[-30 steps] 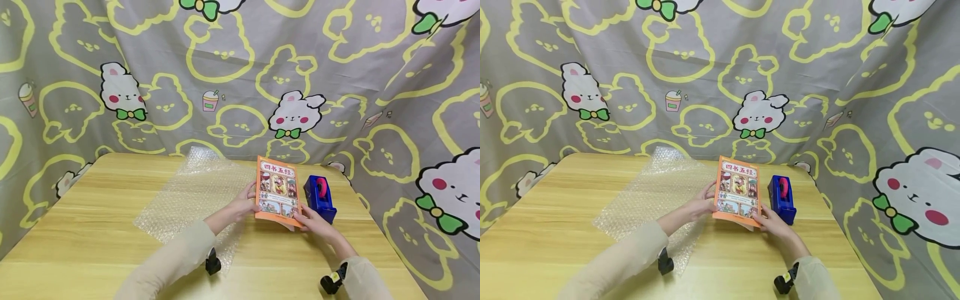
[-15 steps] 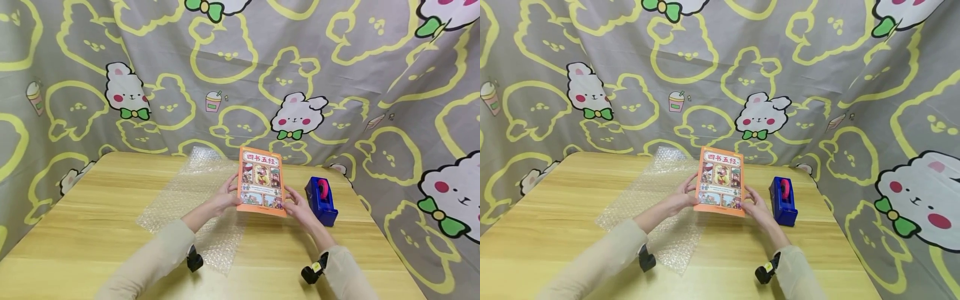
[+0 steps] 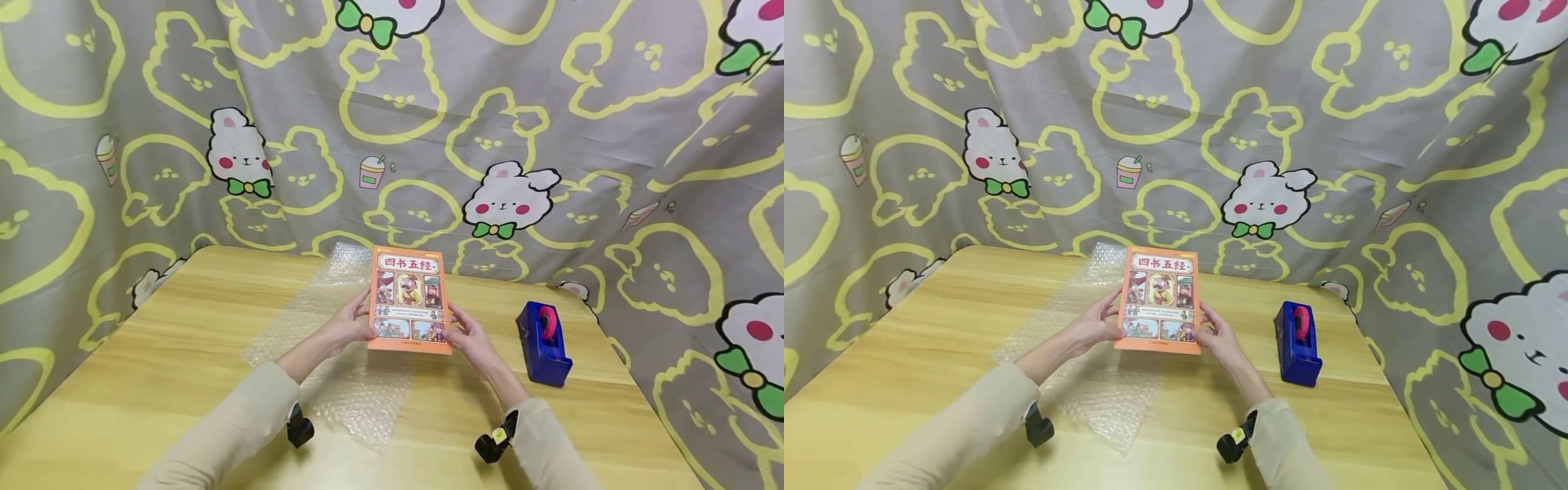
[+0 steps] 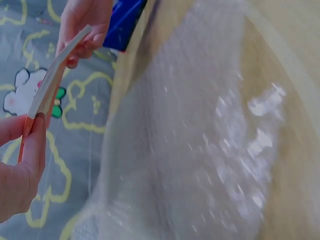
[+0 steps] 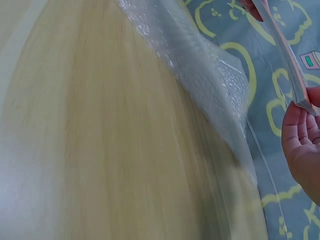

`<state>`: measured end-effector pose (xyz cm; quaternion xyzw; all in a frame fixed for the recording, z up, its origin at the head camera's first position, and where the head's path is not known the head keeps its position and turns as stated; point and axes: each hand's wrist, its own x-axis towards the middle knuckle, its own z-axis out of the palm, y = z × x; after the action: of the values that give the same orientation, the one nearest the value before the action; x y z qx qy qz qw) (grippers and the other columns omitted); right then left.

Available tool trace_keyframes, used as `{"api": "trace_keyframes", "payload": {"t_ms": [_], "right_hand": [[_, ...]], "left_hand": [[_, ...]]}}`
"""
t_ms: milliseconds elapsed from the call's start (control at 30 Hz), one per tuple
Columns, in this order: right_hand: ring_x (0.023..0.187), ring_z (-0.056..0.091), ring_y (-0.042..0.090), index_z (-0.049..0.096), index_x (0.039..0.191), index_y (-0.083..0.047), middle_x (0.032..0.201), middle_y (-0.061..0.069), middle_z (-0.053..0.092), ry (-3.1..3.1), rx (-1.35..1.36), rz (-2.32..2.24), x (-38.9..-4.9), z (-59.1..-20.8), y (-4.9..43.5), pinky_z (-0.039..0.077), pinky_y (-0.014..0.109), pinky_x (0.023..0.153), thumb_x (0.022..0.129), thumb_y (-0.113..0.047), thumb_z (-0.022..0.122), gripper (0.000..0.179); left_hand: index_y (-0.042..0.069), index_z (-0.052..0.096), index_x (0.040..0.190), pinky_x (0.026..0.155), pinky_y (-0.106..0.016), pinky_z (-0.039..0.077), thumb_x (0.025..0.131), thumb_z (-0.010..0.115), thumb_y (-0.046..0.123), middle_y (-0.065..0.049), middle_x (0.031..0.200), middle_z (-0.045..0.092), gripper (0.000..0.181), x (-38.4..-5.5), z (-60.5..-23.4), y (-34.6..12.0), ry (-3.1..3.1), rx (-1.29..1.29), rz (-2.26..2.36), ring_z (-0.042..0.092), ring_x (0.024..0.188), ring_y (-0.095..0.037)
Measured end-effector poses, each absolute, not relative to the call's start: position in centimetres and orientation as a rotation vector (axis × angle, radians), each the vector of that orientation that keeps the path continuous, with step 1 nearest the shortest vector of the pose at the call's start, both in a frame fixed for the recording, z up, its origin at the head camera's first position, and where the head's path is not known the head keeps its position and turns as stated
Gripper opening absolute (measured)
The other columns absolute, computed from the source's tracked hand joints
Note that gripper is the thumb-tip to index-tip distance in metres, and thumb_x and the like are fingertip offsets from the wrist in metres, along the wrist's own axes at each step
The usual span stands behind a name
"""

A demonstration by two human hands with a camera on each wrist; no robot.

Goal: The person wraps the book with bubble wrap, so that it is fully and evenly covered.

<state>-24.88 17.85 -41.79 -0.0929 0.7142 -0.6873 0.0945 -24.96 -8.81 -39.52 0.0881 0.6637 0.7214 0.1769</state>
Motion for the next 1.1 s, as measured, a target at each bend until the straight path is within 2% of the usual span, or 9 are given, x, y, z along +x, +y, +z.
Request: {"api": "trace_keyframes", "payload": {"t_ms": [400, 733, 833, 967, 1033, 1100], "right_hand": [[0.073, 0.044, 0.007, 0.026, 0.138, 0.007, 0.102, 0.01, 0.041, 2.147, -0.404, -1.91, -26.7, -43.0, 14.4, 0.046, 0.017, 0.066, 0.076, 0.01, 0.051, 0.067], [0.078, 0.044, 0.012, 0.027, 0.134, 0.012, 0.101, 0.015, 0.042, 2.267, -0.498, -1.672, -28.3, -44.1, 13.4, 0.042, 0.02, 0.066, 0.077, 0.006, 0.052, 0.063], [0.077, 0.046, 0.014, 0.027, 0.134, 0.013, 0.099, 0.019, 0.044, 2.279, -0.494, -1.605, -27.7, -43.1, 13.0, 0.046, 0.027, 0.068, 0.079, 0.006, 0.052, 0.061], [0.071, 0.048, 0.014, 0.024, 0.135, 0.014, 0.098, 0.019, 0.044, 2.292, -0.502, -1.524, -28.0, -43.1, 12.4, 0.047, 0.03, 0.063, 0.081, 0.003, 0.053, 0.062], [0.07, 0.046, 0.014, 0.026, 0.136, 0.011, 0.097, 0.016, 0.044, 2.3, -0.501, -1.515, -28.8, -44.0, 12.0, 0.043, 0.025, 0.058, 0.081, 0.0, 0.054, 0.063], [0.068, 0.045, 0.013, 0.028, 0.136, 0.01, 0.095, 0.014, 0.045, 2.324, -0.503, -1.499, -29.3, -44.7, 11.7, 0.041, 0.023, 0.055, 0.08, -0.001, 0.055, 0.062]], "left_hand": [[0.01, 0.007, 0.147, 0.073, -0.033, 0.054, 0.07, 0.054, -0.022, -0.025, 0.114, 0.052, 0.096, -25.2, -41.4, -12.4, 2.005, 0.117, 1.981, 0.063, 0.075, -0.021], [0.002, 0.008, 0.146, 0.074, -0.035, 0.054, 0.067, 0.058, -0.021, -0.026, 0.112, 0.05, 0.096, -26.0, -42.6, -13.3, 2.105, 0.07, 1.866, 0.061, 0.081, -0.024], [-0.001, 0.008, 0.145, 0.071, -0.033, 0.054, 0.067, 0.059, -0.021, -0.028, 0.112, 0.05, 0.095, -26.3, -43.0, -13.4, 2.141, 0.092, 1.808, 0.061, 0.081, -0.024], [-0.001, 0.007, 0.145, 0.061, -0.027, 0.051, 0.067, 0.06, -0.018, -0.027, 0.112, 0.05, 0.095, -26.2, -43.2, -14.0, 2.199, 0.098, 1.725, 0.057, 0.077, -0.02], [-0.001, 0.006, 0.145, 0.056, -0.024, 0.046, 0.068, 0.06, -0.016, -0.025, 0.111, 0.05, 0.095, -26.2, -43.4, -14.4, 2.215, 0.095, 1.694, 0.054, 0.074, -0.018], [-0.002, 0.007, 0.144, 0.057, -0.025, 0.047, 0.068, 0.061, -0.015, -0.026, 0.113, 0.05, 0.095, -26.2, -43.5, -14.7, 2.238, 0.094, 1.675, 0.055, 0.074, -0.018]]}}
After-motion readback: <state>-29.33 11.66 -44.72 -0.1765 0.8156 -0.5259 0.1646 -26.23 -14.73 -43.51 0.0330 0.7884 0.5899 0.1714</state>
